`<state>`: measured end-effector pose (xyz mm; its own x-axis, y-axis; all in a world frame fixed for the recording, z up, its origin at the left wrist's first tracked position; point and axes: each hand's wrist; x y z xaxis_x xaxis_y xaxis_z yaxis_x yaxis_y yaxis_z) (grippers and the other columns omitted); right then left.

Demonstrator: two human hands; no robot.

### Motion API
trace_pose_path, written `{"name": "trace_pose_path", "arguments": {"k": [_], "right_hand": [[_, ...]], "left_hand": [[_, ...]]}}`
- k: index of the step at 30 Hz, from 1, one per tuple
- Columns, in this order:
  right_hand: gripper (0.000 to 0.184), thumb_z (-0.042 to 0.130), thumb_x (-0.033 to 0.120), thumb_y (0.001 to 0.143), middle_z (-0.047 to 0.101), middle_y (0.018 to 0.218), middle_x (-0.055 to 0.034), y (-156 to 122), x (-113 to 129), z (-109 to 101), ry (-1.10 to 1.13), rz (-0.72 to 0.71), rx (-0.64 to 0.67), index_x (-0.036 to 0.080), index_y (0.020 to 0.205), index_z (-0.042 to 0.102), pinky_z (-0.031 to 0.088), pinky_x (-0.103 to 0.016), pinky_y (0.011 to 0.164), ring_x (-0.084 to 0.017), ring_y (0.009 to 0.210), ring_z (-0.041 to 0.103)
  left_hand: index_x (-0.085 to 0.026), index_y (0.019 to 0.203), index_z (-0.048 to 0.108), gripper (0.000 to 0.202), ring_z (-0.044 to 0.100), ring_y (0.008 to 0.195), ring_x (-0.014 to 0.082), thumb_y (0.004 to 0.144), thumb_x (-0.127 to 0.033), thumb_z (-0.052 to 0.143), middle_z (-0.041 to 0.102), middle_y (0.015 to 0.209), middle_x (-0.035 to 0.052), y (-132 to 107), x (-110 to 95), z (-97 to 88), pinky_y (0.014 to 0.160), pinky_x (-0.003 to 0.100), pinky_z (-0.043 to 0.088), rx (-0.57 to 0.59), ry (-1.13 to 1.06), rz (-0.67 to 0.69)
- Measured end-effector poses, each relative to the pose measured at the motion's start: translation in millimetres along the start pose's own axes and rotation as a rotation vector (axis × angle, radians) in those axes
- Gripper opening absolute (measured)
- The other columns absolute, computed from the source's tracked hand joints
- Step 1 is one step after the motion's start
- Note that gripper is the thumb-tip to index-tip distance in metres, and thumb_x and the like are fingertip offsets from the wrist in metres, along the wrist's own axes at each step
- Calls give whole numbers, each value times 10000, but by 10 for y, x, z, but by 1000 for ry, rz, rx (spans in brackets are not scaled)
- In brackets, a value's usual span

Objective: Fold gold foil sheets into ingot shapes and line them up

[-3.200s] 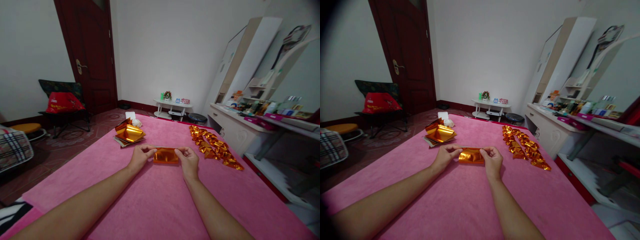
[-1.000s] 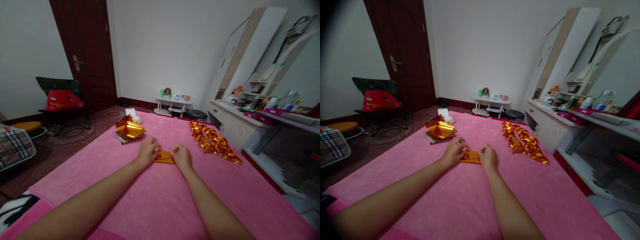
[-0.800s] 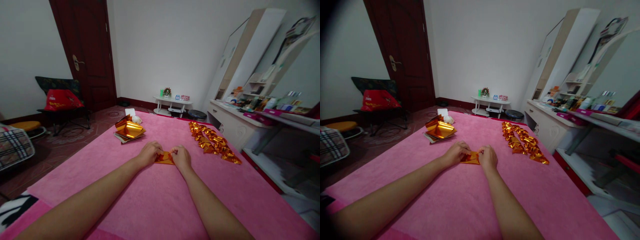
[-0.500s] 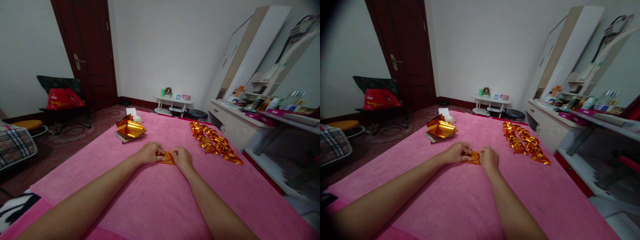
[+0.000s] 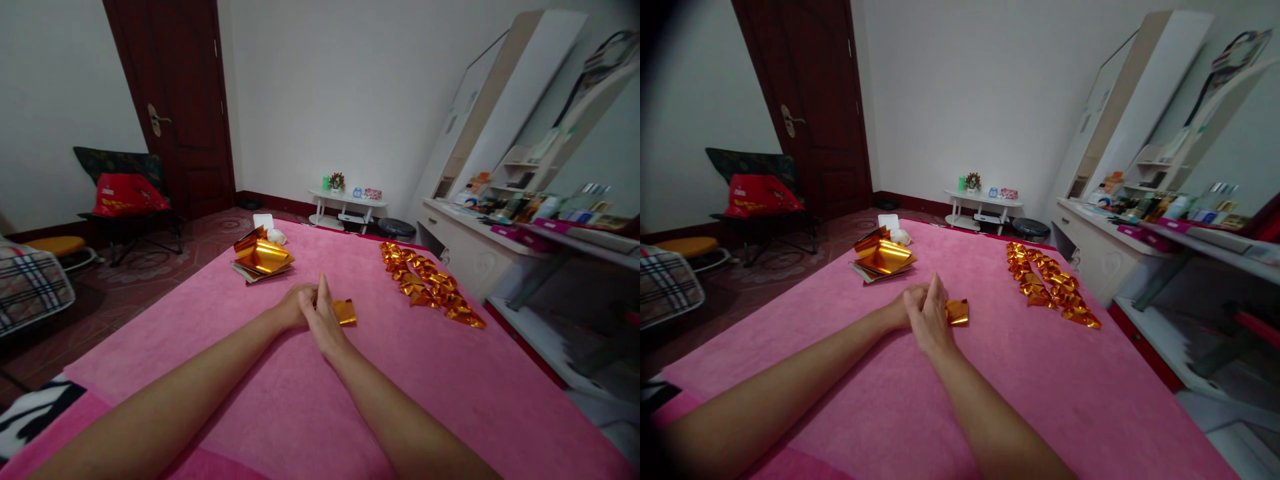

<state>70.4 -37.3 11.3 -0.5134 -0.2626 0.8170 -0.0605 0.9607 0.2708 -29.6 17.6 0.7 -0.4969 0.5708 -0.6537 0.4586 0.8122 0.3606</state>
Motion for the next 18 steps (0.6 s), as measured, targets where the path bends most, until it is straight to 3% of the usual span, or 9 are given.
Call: {"name": "trace_pose_path", "arguments": {"k": [3, 5, 13, 18], "right_hand": [[825, 364, 614, 860, 94, 1549, -110, -21, -43, 46, -45, 49, 32, 165, 1485, 65, 55, -532, 1126, -301, 1417, 13], [846, 341, 647, 855, 53, 1553, -106, -29, -98, 27, -67, 59, 64, 163, 1486, 53, 16, -539, 1123, -303, 1414, -36], [849, 290, 699, 842, 24, 1558, -74, -91, -259, -217, -67, 39, 224, 199, 1487, 57, -14, -493, 1131, -256, 1401, -143], [854, 247, 705, 843, 22, 1557, -74, -135, -345, -490, -59, 103, 235, 178, 1487, 53, -13, -483, 1135, -228, 1404, -141]], "left_hand": [[-159, 844, 720, 168, 592, 671, 176, 717, -198, 617, 688, 803, 70, 7, 27, 1, 621, 240, 402, 66, 118, 178], [-149, 868, 720, 185, 594, 686, 184, 747, -204, 592, 687, 821, 80, 10, 31, -9, 622, 244, 403, 76, 156, 225], [-218, 810, 738, 146, 598, 844, 192, 691, -256, 665, 685, 927, 46, 22, -5, -63, 733, 236, 430, 167, 120, 172], [-228, 810, 735, 224, 595, 849, 177, 642, -376, 735, 669, 918, 19, 41, -3, -120, 768, 218, 426, 233, 5, 128]]}}
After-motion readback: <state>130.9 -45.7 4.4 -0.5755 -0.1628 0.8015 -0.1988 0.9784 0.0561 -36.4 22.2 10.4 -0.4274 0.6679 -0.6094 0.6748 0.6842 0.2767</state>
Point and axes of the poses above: each hand's wrist, its own y-axis towards the middle knuckle, its own z-axis out of the palm, x = y × z
